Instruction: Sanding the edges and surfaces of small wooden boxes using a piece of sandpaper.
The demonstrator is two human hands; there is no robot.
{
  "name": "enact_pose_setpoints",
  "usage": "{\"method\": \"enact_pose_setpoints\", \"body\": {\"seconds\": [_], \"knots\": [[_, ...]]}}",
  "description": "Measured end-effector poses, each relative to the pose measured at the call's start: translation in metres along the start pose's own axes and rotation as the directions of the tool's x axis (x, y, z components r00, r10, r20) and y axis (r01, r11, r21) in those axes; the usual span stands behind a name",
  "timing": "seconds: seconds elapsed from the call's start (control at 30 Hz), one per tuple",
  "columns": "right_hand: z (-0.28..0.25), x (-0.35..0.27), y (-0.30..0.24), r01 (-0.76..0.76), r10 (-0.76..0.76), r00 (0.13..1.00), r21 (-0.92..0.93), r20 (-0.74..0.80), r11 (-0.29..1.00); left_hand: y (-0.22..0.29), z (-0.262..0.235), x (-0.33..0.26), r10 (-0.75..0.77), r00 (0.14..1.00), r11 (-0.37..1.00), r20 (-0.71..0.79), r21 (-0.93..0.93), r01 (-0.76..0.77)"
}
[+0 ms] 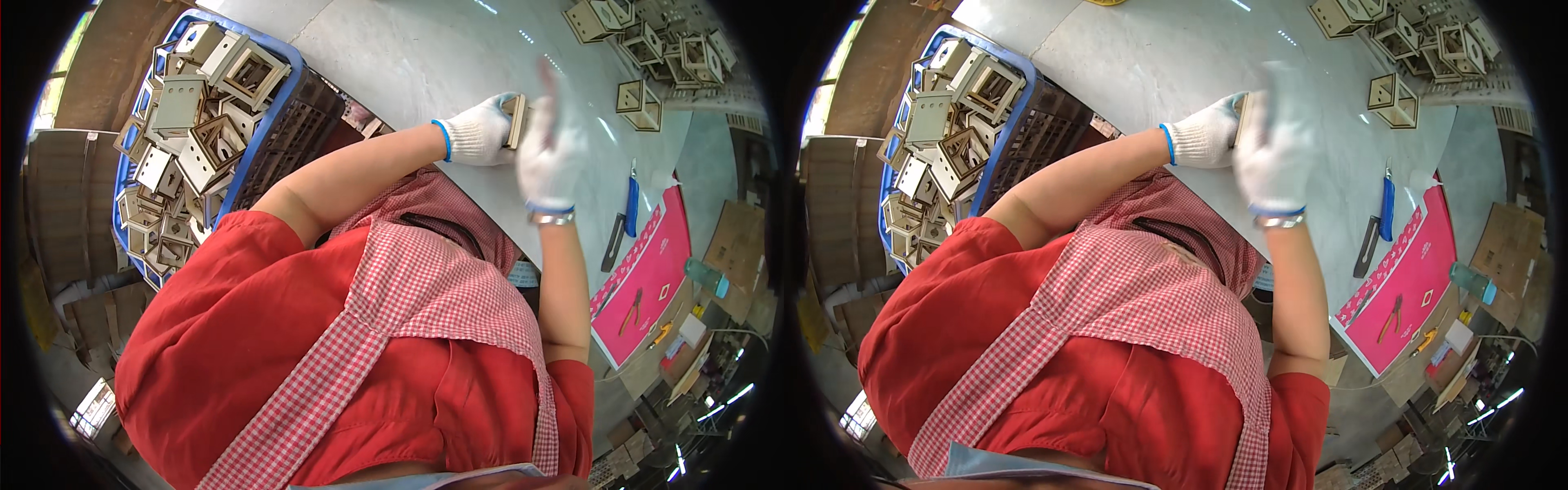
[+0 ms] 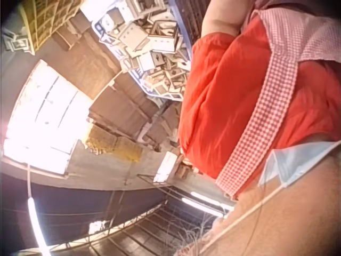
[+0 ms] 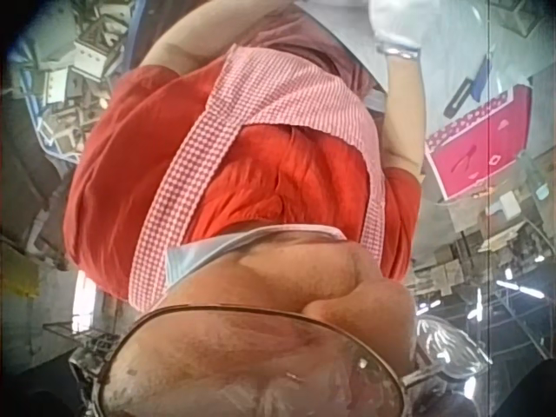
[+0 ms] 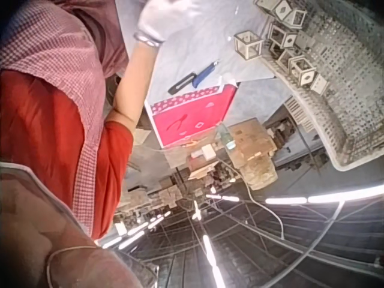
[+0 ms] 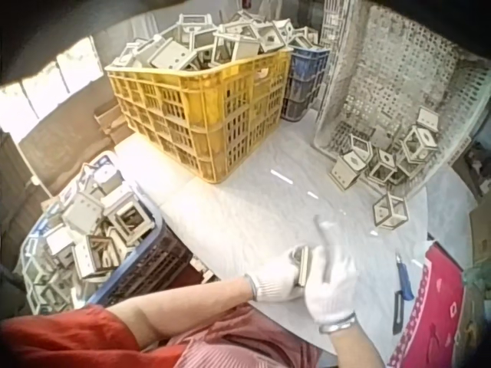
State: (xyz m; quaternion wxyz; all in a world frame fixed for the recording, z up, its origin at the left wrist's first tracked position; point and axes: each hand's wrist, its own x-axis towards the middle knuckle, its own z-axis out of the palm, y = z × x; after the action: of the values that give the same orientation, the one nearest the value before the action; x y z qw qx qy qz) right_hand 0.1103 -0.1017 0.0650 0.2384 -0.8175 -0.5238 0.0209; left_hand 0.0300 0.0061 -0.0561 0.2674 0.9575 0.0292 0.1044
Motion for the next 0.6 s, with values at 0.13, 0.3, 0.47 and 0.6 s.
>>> {"method": "enact_pose_setpoints", "body": {"seconds": [0.13, 0.3, 0.47, 0.6], "knots": [[0.021, -0.017, -0.009, 0.237, -0.238, 0.971, -0.024, -0.013, 0.971, -0.012, 0.042, 0.008, -0.030, 0.926, 0.969, -0.377, -0.240, -0.067], [0.018, -0.014, 0.019, 0.124, -0.078, 0.984, -0.299, 0.161, 0.946, 0.008, -0.005, 0.004, -0.029, 0.999, 0.998, -0.040, -0.054, 0.026], [0.005, -0.023, 0.013, 0.357, -0.375, 0.927, -0.308, 0.003, 0.882, -0.007, 0.018, 0.000, 0.086, 0.981, 0.992, -0.176, 0.104, -0.068], [0.018, 0.025, 0.024, 0.295, -0.290, 0.954, -0.060, 0.076, 0.954, 0.001, 0.012, 0.000, 0.106, 0.961, 0.994, -0.256, 0.009, -0.107]]}}
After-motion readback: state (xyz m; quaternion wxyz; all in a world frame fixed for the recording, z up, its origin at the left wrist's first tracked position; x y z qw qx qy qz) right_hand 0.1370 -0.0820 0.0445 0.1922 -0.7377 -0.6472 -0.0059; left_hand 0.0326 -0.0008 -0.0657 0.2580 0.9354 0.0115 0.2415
